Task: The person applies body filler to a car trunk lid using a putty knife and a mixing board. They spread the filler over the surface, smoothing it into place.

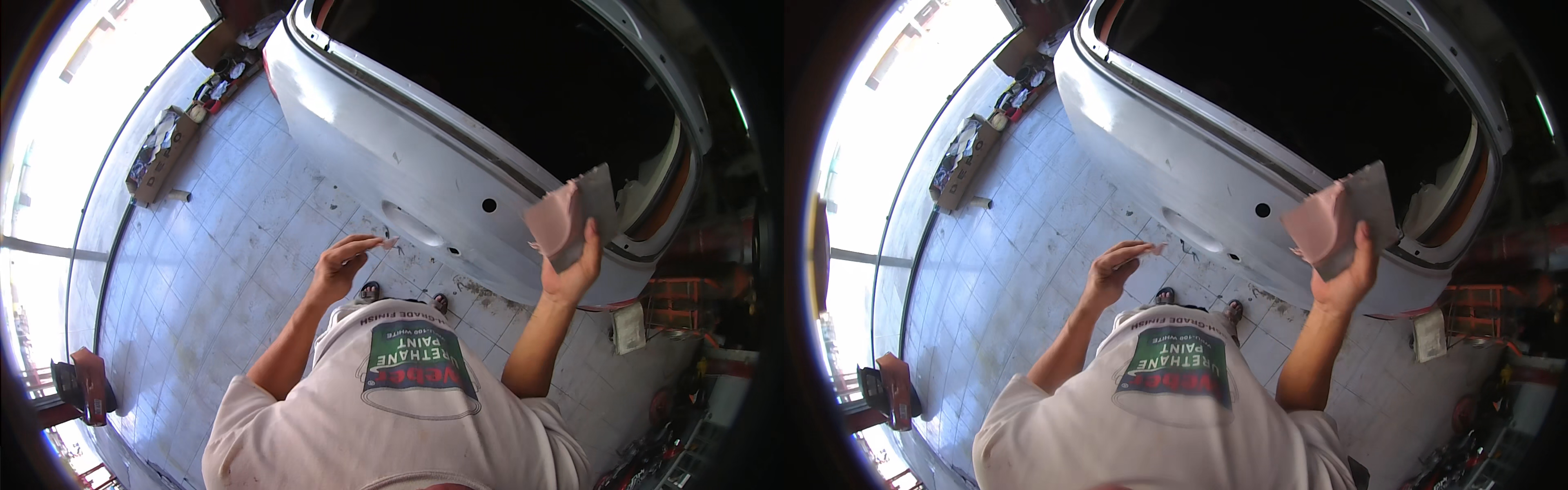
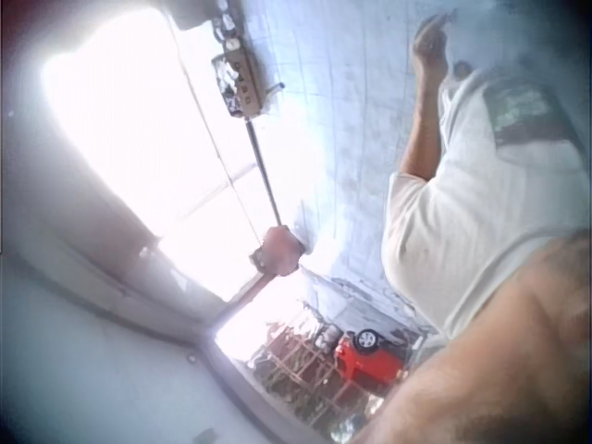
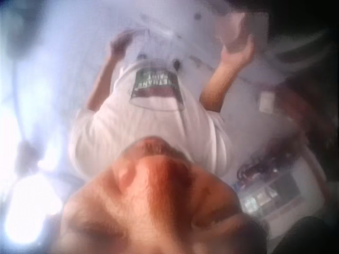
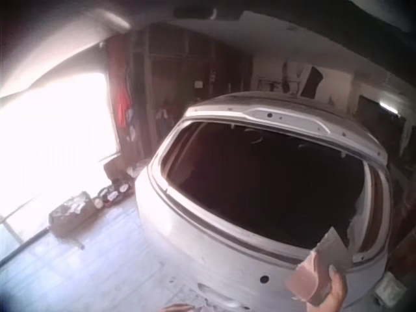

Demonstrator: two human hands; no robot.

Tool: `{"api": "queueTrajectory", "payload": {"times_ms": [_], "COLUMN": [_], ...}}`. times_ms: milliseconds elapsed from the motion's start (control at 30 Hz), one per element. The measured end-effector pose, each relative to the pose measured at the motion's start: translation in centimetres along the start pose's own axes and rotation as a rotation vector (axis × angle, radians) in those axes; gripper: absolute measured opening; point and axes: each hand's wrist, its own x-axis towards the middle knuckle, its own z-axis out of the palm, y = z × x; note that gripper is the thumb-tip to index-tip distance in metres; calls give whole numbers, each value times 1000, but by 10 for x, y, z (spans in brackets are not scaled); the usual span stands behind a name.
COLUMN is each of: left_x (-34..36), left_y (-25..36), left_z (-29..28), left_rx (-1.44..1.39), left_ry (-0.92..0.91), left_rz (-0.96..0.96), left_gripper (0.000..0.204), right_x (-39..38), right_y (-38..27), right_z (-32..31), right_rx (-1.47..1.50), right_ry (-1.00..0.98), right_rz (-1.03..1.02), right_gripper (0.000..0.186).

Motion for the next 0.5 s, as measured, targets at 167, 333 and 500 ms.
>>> {"api": "queueTrajectory", "payload": {"times_ms": [167,333,500], "left_x": [-19,-21,-17], "left_y": [-1,-3,-5], "left_z": [-16,-28,-32], "left_rx": [-905,-1052,-1073], "left_ry": [360,365,413], "left_rz": [-290,-289,-349], "left_gripper": [51,50,48], "right_x": [-17,-28,-15], "right_y": [-35,-18,-5], "right_z": [-89,-102,-109], "right_rx": [240,119,223], "right_ry": [37,108,-11], "right_rz": [91,171,221], "right_gripper": [55,49,48]}}
